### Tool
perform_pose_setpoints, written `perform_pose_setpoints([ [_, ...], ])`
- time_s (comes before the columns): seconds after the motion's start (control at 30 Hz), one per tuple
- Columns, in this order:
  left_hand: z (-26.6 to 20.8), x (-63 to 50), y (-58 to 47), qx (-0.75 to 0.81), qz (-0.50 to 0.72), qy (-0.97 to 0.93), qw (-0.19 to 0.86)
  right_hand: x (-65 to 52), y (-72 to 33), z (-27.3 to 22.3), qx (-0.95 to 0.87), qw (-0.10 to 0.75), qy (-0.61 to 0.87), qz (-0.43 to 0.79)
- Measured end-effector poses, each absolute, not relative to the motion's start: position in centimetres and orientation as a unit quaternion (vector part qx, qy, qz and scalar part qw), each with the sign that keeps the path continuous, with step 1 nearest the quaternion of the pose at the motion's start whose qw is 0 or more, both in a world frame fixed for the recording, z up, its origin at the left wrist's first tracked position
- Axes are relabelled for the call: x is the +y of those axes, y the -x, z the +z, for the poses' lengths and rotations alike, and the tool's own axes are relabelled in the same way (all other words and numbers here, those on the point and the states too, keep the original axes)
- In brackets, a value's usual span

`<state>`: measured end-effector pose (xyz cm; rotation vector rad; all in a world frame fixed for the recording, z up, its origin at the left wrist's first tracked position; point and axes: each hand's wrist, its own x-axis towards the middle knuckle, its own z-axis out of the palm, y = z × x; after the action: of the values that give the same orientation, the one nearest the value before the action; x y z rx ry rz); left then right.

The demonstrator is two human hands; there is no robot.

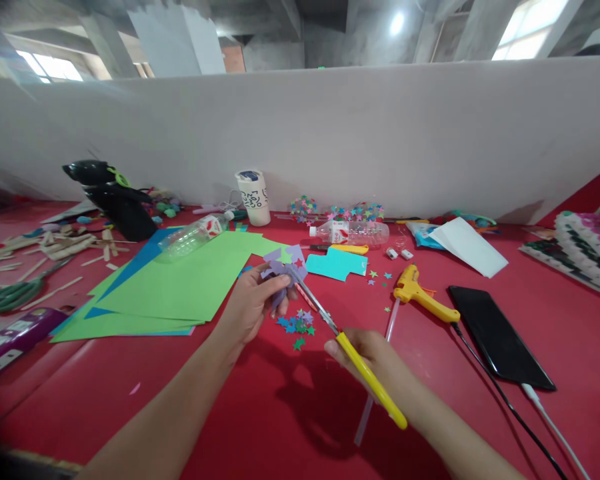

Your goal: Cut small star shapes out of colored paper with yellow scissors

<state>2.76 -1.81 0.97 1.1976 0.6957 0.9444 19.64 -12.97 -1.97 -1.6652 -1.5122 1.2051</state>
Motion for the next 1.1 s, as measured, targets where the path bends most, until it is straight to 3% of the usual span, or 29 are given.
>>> perform_pose_setpoints([
  [0.4, 0.8, -1.8, -2.8, 0.308, 0.418, -0.529, 0.671, -12.5, -20.2, -2.2, -0.583, 0.26, 0.631, 0.441],
  [1.1, 0.9, -1.9, -2.7, 0.307, 0.454, -0.532, 0.646, -13.5, -20.2, -2.2, -0.566, 0.291, 0.574, 0.515],
])
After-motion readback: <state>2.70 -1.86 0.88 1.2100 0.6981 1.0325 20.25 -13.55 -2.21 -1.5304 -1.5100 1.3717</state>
